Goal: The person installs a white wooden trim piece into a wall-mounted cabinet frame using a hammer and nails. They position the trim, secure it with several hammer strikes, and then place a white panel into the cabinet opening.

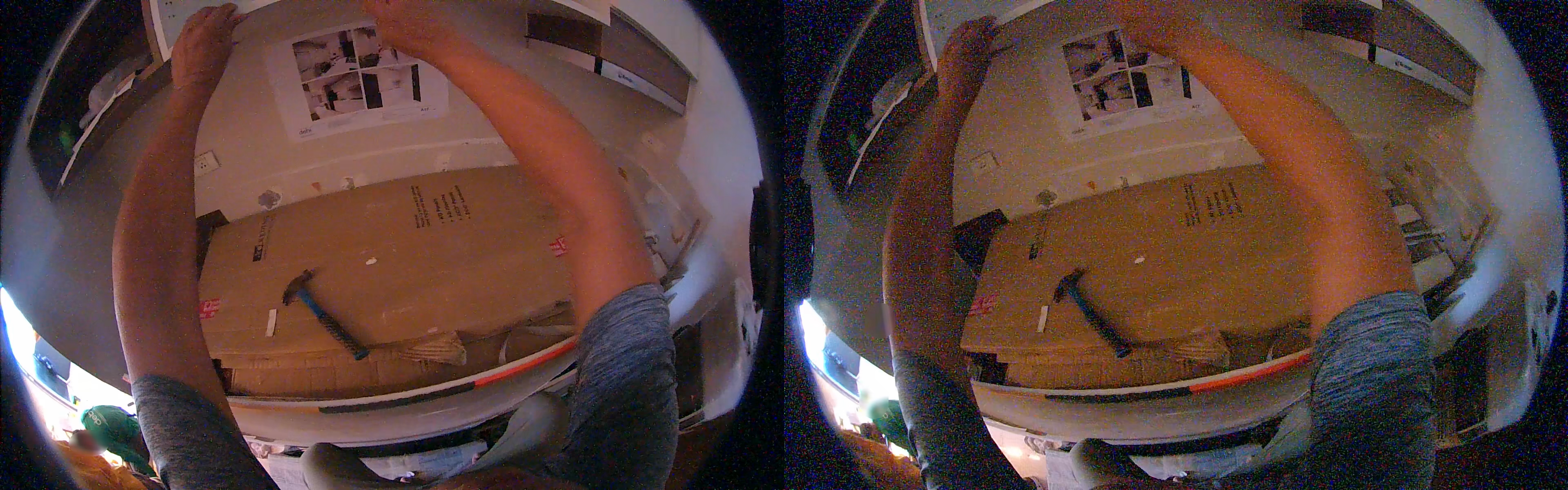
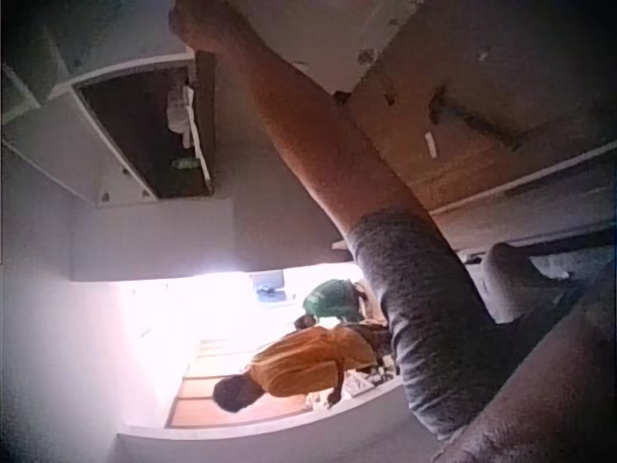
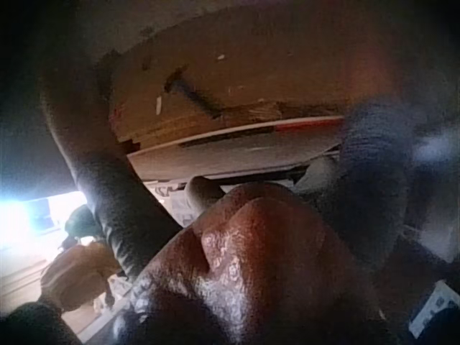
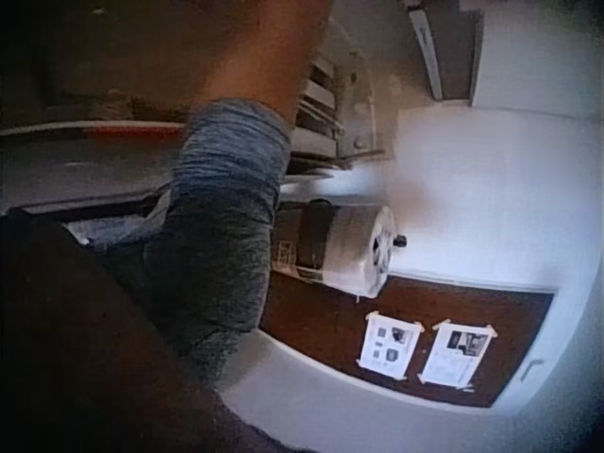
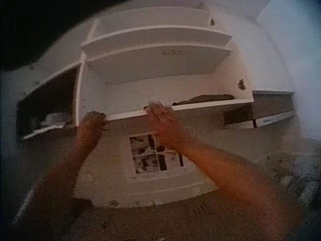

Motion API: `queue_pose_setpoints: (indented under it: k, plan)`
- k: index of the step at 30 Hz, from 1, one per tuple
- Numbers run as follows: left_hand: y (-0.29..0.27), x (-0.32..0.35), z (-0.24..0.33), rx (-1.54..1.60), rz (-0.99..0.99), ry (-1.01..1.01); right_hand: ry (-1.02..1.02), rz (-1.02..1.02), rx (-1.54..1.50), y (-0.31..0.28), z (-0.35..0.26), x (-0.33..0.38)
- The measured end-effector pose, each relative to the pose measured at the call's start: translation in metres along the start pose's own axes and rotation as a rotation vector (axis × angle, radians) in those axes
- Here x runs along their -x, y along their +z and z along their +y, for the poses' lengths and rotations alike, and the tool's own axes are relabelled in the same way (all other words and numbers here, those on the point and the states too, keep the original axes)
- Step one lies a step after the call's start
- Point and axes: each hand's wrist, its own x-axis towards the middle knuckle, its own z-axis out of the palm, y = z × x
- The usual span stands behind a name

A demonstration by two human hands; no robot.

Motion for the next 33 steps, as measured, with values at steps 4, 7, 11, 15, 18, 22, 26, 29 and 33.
queue_pose_setpoints:
  k: [4, 7, 11, 15, 18, 22, 26, 29, 33]
  plan:
    - [-0.007, 0.0, 0.016, 0.024, -0.021, -0.068, 0.01, 0.011, 0.05, -0.006, 0.02, 0.023]
    - [-0.01, 0.0, 0.013, -0.003, 0.014, 0.011, 0.047, -0.027, 0.123, -0.019, 0.043, 0.047]
    - [-0.006, -0.005, 0.008, 0.018, -0.083, -0.079, 0.138, -0.121, 0.138, -0.049, 0.064, 0.065]
    - [-0.001, -0.003, 0.003, 0.063, -0.053, -0.048, 0.101, -0.149, 0.217, -0.064, 0.076, 0.072]
    - [-0.001, -0.005, 0.011, 0.113, -0.028, -0.087, 0.159, -0.144, 0.219, -0.073, 0.078, 0.084]
    - [-0.007, -0.006, 0.019, 0.158, -0.005, -0.17, 0.243, -0.299, 0.292, -0.086, 0.07, 0.085]
    - [-0.007, -0.001, 0.025, 0.164, 0.015, -0.174, 0.254, -0.286, 0.297, -0.098, 0.076, 0.103]
    - [-0.008, 0.003, 0.02, 0.129, 0.061, -0.046, 0.285, -0.32, 0.279, -0.107, 0.076, 0.103]
    - [0.006, 0.001, 0.0, 0.048, 0.014, -0.022, 0.3, -0.142, 0.257, -0.103, 0.097, 0.122]
